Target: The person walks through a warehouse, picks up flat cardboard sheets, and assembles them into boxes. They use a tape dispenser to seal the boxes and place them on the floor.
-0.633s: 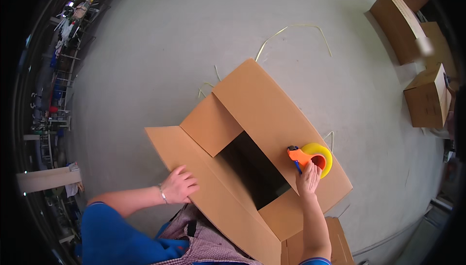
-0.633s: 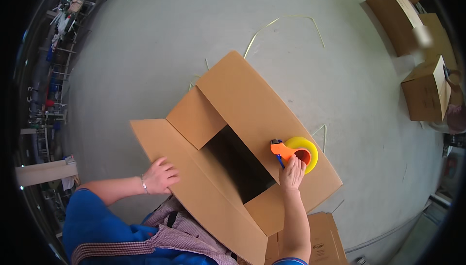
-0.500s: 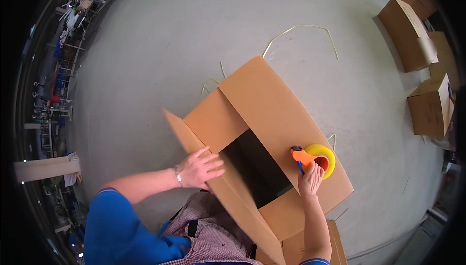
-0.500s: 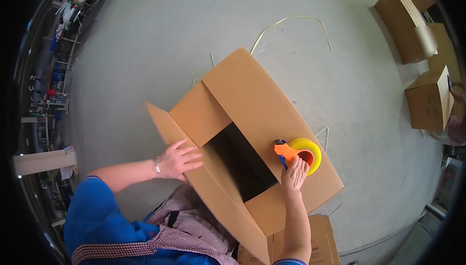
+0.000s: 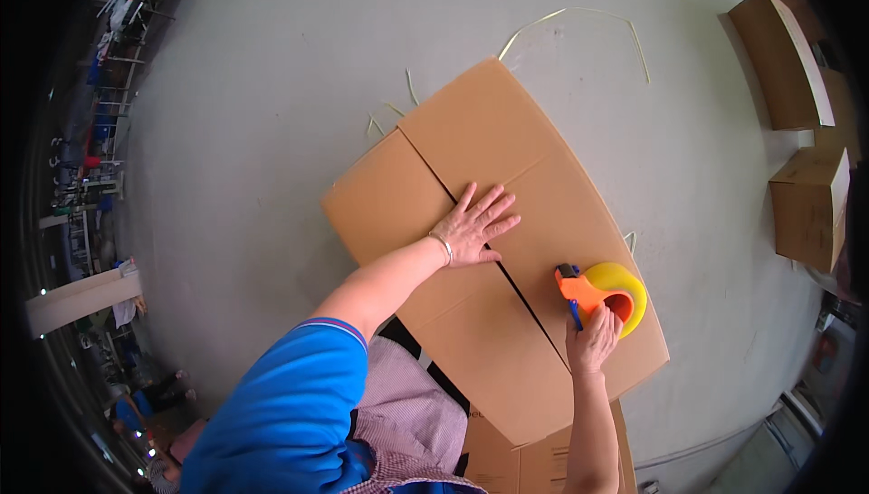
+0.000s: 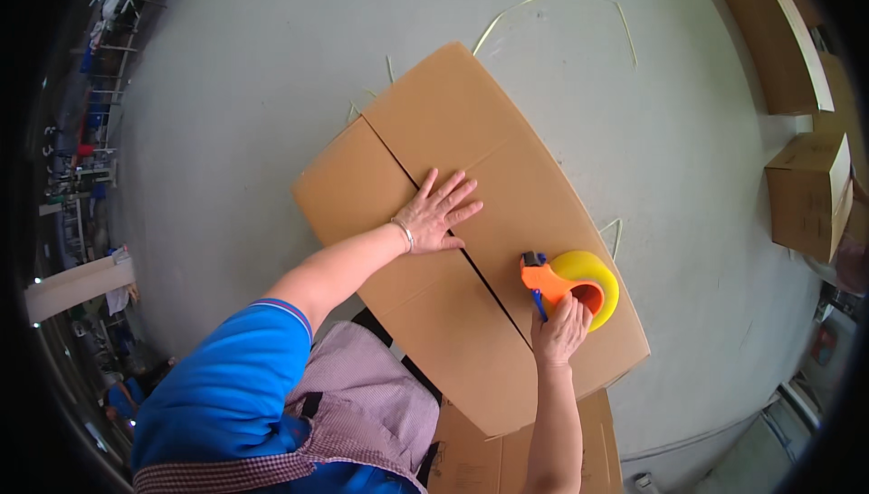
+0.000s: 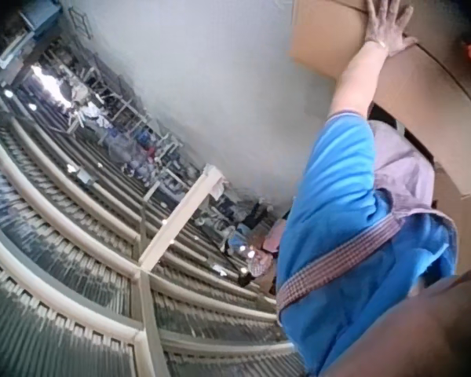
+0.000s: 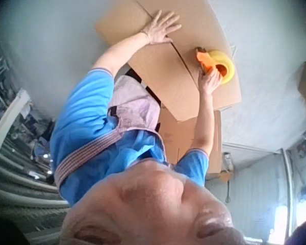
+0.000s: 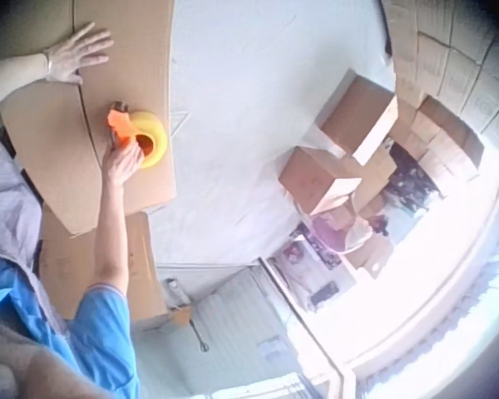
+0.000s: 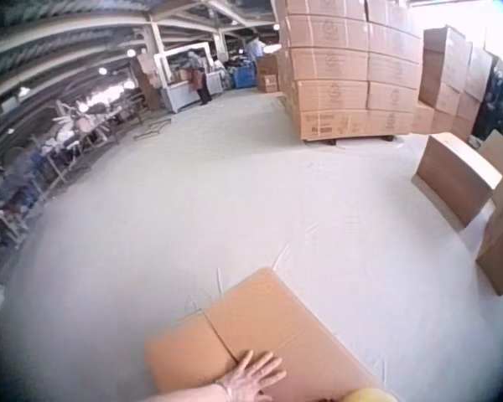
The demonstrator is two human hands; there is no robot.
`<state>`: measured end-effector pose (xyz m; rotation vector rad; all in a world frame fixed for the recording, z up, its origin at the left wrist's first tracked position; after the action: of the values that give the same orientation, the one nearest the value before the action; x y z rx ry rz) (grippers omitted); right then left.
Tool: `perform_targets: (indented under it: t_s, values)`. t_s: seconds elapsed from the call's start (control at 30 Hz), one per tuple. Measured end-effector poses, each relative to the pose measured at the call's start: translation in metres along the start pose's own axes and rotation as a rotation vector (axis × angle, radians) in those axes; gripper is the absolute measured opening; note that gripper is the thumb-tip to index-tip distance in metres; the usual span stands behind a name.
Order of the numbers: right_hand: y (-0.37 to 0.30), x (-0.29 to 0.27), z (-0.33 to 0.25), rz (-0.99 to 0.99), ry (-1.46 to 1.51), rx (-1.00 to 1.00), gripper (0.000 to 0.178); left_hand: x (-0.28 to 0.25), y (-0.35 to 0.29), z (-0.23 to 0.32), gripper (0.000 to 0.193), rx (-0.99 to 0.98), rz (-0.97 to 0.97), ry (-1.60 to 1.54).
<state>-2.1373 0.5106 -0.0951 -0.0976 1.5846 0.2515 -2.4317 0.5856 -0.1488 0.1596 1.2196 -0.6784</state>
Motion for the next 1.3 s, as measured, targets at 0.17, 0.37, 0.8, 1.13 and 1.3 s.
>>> perform_targets:
  t_s: [0.17, 0.37, 0.8, 1.13, 1.3]
  values:
    - [0.021, -0.058, -0.010, -0.249, 0.470, 0.346, 0.044, -0.022, -0.010, -0.002, 0.061, 0.070, 0.080, -0.198]
    - [0.034, -0.085, -0.064, -0.449, 1.202, 0.334, 0.057, -0.032, -0.011, -0.024, 0.036, 0.154, 0.372, -0.350]
    - [0.038, -0.029, -0.084, -0.646, 1.163, 0.341, 0.055, -0.059, -0.041, 0.028, 0.017, -0.210, 0.120, -1.663]
    - [0.058, -0.045, -0.091, -0.670, 1.020, 0.272, 0.061, -0.073, -0.025, 0.016, 0.012, -0.733, 0.162, -1.633]
    - [0.112, -0.069, -0.128, -0.825, 0.902, 0.339, 0.048, -0.067, -0.025, -0.094, 0.008, -0.711, 0.577, -1.697]
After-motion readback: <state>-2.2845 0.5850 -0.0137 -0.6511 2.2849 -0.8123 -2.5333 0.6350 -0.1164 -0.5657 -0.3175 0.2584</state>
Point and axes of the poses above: each hand's wrist, its own y-axis towards the middle knuckle, its own x-axis out of the palm, z = x × y, the point moved 2 cm from there along y, towards the middle knuckle, and after that the axes turned 14 degrees about -y, right-handed, at the moved point
